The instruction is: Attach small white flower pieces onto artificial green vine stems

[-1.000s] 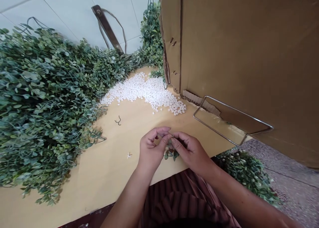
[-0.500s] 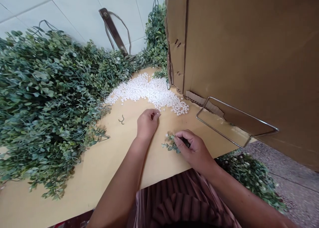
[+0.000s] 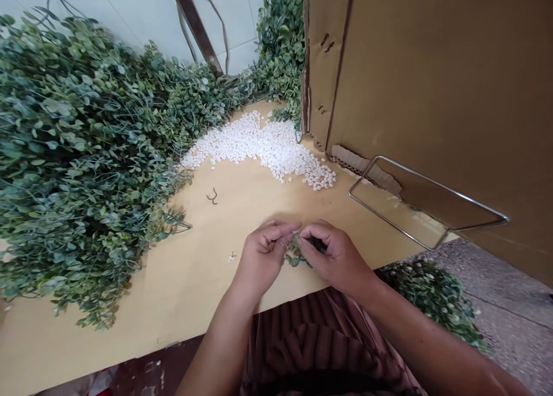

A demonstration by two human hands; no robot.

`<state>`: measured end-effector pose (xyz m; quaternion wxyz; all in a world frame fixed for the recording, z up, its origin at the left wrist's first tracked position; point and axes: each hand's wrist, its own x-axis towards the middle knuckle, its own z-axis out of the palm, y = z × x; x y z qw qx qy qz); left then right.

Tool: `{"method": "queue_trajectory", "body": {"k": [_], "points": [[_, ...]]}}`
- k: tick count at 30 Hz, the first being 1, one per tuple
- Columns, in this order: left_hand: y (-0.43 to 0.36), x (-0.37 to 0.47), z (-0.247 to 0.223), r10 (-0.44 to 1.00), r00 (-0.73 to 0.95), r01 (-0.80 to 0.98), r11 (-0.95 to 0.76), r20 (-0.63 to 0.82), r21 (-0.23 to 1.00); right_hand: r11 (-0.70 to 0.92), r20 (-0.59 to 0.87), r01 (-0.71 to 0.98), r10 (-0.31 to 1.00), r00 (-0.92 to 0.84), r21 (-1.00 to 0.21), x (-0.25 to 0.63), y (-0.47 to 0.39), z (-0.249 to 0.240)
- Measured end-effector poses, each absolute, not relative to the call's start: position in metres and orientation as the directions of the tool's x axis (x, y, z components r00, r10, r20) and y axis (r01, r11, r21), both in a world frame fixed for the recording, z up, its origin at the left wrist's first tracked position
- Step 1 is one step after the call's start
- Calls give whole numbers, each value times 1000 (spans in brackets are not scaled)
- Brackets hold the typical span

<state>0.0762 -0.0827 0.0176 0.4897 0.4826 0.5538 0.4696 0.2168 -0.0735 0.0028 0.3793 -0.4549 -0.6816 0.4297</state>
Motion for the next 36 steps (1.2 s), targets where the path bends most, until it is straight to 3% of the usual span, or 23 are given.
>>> {"method": "queue_trajectory", "body": {"k": [11, 23, 36], "points": [[-89, 78, 22, 952, -115, -136, 266, -282, 954, 162, 106, 224, 964, -242, -961, 215, -78, 6], [-88, 74, 14, 954, -101, -260, 248, -281, 933, 124, 74, 177, 961, -267, -976, 214, -78, 8], [-86, 75, 16, 933, -107, -253, 309, -344, 917, 50, 11, 132, 960, -279, -990, 213, -77, 7]]}}
